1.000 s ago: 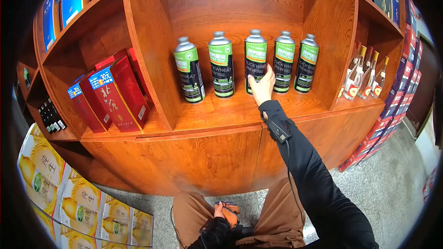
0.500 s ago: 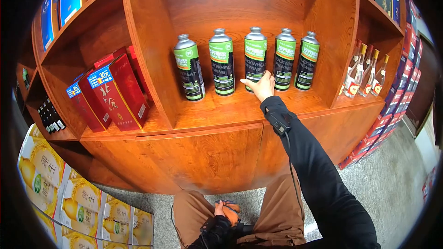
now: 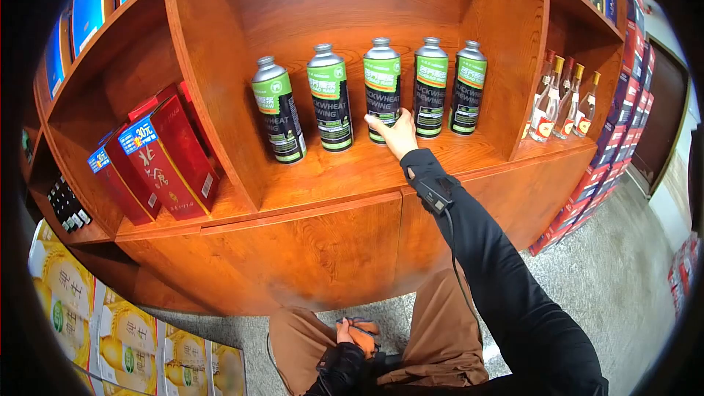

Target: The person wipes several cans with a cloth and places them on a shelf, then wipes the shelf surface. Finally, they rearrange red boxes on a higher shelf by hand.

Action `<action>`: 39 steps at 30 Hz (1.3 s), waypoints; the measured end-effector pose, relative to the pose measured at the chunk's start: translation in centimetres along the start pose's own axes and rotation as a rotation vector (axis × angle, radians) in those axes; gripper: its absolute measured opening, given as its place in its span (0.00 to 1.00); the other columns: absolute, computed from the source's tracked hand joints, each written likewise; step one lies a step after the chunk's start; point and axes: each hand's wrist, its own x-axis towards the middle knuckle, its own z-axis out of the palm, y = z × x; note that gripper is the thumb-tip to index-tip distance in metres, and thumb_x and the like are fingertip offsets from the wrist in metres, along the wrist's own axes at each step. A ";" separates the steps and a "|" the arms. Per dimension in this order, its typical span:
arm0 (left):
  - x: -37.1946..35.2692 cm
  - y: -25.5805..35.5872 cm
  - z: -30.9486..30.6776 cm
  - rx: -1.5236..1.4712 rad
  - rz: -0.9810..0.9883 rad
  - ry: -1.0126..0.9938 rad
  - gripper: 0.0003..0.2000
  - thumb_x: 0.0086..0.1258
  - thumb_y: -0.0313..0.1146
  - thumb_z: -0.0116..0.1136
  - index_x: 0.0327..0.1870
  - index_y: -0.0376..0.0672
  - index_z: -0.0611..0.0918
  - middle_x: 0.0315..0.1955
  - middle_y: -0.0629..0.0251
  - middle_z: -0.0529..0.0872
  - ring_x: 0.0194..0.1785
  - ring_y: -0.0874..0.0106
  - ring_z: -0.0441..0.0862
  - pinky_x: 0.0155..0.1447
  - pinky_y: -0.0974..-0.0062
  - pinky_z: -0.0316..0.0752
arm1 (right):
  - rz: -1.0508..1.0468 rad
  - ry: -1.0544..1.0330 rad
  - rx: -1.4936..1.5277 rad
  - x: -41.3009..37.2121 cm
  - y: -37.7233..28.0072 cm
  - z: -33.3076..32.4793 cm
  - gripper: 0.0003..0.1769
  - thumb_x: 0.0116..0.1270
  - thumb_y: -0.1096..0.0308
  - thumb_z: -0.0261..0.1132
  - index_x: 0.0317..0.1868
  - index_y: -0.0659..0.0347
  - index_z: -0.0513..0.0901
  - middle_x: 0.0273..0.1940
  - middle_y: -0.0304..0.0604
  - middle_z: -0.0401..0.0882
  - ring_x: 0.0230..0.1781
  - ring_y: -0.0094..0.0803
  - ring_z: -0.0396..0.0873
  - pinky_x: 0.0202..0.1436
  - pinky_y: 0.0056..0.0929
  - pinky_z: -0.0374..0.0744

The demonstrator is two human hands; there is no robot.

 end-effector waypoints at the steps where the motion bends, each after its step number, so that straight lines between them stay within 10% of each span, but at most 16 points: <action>1: 0.9 -0.3 -0.8 -0.159 0.014 -0.018 0.15 0.82 0.51 0.47 0.36 0.54 0.73 0.39 0.61 0.81 0.39 0.52 0.81 0.41 0.41 0.78 | 0.006 0.118 -0.023 0.0 -0.5 -0.4 0.54 0.53 0.46 0.81 0.67 0.77 0.66 0.62 0.65 0.74 0.64 0.54 0.75 0.68 0.43 0.74; 3: 1.0 -0.4 -0.5 -0.314 0.021 -0.037 0.14 0.81 0.49 0.49 0.34 0.54 0.73 0.37 0.68 0.81 0.38 0.59 0.80 0.43 0.50 0.79 | -0.117 0.378 0.203 -0.2 -2.1 -2.4 0.30 0.64 0.56 0.74 0.57 0.69 0.76 0.51 0.55 0.80 0.56 0.48 0.77 0.63 0.41 0.75; 7: -3.3 0.3 3.1 -0.108 0.055 0.108 0.14 0.81 0.50 0.50 0.36 0.53 0.74 0.35 0.69 0.79 0.37 0.64 0.77 0.45 0.57 0.77 | -0.036 0.640 -0.014 0.6 -0.9 -5.1 0.21 0.61 0.65 0.71 0.50 0.64 0.74 0.46 0.49 0.76 0.51 0.45 0.75 0.58 0.42 0.73; 13: -1.9 0.1 2.0 -0.043 0.034 0.084 0.16 0.80 0.53 0.50 0.38 0.51 0.76 0.35 0.67 0.80 0.42 0.63 0.77 0.45 0.53 0.77 | 0.056 0.261 -0.072 3.2 4.5 -5.4 0.59 0.51 0.58 0.80 0.76 0.71 0.55 0.71 0.68 0.62 0.74 0.59 0.60 0.77 0.49 0.61; 24: -0.5 -0.2 0.5 -0.017 -0.070 0.073 0.14 0.82 0.51 0.46 0.38 0.55 0.74 0.39 0.69 0.80 0.42 0.60 0.80 0.43 0.44 0.79 | 0.010 0.196 -0.253 2.4 3.8 -5.6 0.63 0.44 0.52 0.86 0.71 0.74 0.57 0.63 0.70 0.68 0.65 0.62 0.67 0.70 0.52 0.69; 26: 1.1 -0.6 -1.4 0.003 -0.014 -0.043 0.20 0.76 0.62 0.51 0.46 0.54 0.77 0.44 0.60 0.81 0.48 0.53 0.78 0.54 0.38 0.73 | 0.064 0.175 -0.284 2.3 3.6 -5.7 0.64 0.44 0.49 0.86 0.71 0.74 0.57 0.64 0.71 0.67 0.67 0.64 0.64 0.71 0.54 0.68; 39: -0.8 -0.3 0.9 -0.072 0.020 0.026 0.17 0.77 0.56 0.53 0.42 0.52 0.77 0.39 0.61 0.82 0.44 0.56 0.80 0.48 0.47 0.77 | 0.056 0.051 -0.127 3.4 5.8 -6.3 0.63 0.44 0.55 0.87 0.70 0.78 0.58 0.63 0.67 0.72 0.65 0.57 0.73 0.69 0.44 0.74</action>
